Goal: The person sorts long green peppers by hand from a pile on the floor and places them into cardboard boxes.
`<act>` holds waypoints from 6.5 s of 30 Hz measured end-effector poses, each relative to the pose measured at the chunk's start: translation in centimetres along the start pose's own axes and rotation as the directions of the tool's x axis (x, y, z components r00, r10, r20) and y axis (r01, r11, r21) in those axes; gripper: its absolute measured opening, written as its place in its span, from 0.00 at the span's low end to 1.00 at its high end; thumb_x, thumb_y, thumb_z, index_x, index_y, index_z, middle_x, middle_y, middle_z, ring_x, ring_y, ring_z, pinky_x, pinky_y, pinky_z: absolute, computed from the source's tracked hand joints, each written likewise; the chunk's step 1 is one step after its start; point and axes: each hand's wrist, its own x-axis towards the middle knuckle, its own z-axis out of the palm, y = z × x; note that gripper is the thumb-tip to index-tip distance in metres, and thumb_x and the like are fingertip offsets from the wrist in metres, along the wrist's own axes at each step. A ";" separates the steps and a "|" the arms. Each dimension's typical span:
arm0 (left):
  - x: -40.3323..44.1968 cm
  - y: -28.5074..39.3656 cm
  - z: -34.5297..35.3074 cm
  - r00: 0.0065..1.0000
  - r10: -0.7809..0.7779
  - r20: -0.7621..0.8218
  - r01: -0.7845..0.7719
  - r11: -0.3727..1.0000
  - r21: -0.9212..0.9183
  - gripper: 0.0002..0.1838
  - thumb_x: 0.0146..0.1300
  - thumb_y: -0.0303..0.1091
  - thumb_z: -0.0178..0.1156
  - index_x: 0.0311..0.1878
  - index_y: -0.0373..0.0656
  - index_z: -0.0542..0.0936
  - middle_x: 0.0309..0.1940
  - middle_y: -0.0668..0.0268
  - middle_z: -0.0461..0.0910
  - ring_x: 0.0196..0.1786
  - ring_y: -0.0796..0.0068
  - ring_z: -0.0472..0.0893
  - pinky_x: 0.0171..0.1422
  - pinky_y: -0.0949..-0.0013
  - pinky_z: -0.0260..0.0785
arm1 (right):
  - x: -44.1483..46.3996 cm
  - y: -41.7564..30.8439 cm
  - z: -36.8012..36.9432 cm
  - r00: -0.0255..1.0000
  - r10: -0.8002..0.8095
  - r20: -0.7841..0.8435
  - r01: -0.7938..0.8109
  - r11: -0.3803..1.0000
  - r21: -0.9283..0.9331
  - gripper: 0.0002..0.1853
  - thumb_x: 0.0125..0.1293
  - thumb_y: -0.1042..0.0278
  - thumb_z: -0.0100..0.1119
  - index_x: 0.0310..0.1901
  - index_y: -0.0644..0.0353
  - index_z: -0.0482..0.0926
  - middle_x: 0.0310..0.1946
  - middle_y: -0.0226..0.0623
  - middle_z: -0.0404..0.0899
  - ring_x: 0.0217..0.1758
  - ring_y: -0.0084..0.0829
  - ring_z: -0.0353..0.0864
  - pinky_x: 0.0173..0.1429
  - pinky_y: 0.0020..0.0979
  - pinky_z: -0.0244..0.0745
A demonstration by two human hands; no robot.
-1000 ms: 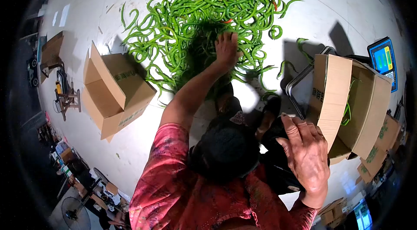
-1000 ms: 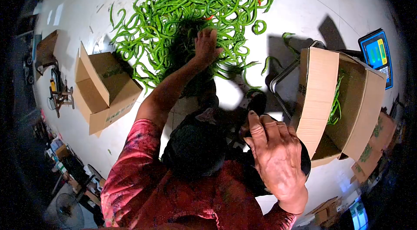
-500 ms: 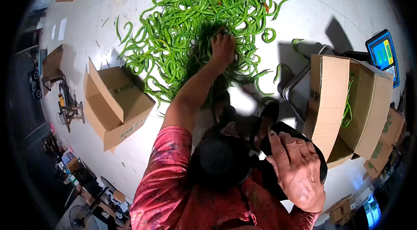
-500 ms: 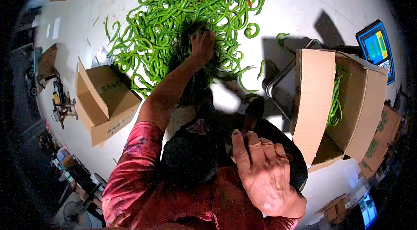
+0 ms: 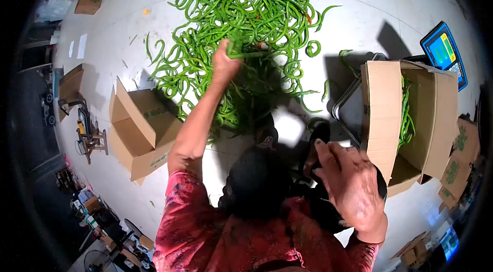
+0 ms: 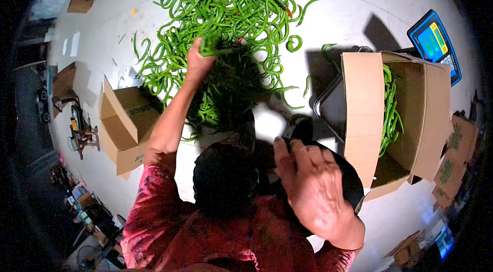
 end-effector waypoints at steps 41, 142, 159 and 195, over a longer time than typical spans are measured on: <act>-10.4 27.1 0.6 0.723 0.424 0.545 0.445 0.318 -0.837 0.26 0.59 0.25 0.61 0.61 0.38 0.69 0.52 0.54 0.79 0.53 0.62 0.80 0.61 0.59 0.76 | -1.4 0.7 -1.2 0.968 0.063 -0.243 0.235 0.122 0.964 0.25 0.65 0.58 0.65 0.60 0.62 0.74 0.51 0.32 0.78 0.54 0.23 0.76 0.59 0.29 0.71; -10.6 25.6 2.4 0.814 0.185 0.550 0.402 0.505 -0.764 0.21 0.72 0.35 0.55 0.63 0.33 0.69 0.55 0.51 0.77 0.54 0.64 0.80 0.61 0.63 0.74 | -2.6 5.7 -1.0 0.810 0.519 -0.274 0.109 0.326 0.939 0.15 0.71 0.62 0.57 0.52 0.62 0.79 0.36 0.30 0.80 0.37 0.20 0.77 0.42 0.24 0.73; -12.5 27.1 2.9 0.641 0.301 0.706 0.365 0.689 -0.626 0.21 0.75 0.39 0.49 0.63 0.35 0.71 0.50 0.57 0.80 0.50 0.73 0.81 0.54 0.74 0.74 | -8.7 8.9 -4.2 0.631 0.574 -0.522 -0.017 0.682 0.731 0.20 0.69 0.60 0.55 0.59 0.61 0.73 0.44 0.34 0.79 0.51 0.28 0.75 0.63 0.31 0.64; -15.8 -14.5 -0.1 0.968 0.250 -0.022 -0.199 0.818 0.539 0.29 0.48 0.29 0.64 0.57 0.41 0.73 0.58 0.52 0.70 0.59 0.44 0.68 0.58 0.47 0.64 | 1.1 -2.3 2.3 0.999 0.032 -0.012 -0.033 0.989 -0.143 0.21 0.60 0.71 0.64 0.56 0.61 0.76 0.39 0.49 0.80 0.42 0.53 0.79 0.46 0.46 0.73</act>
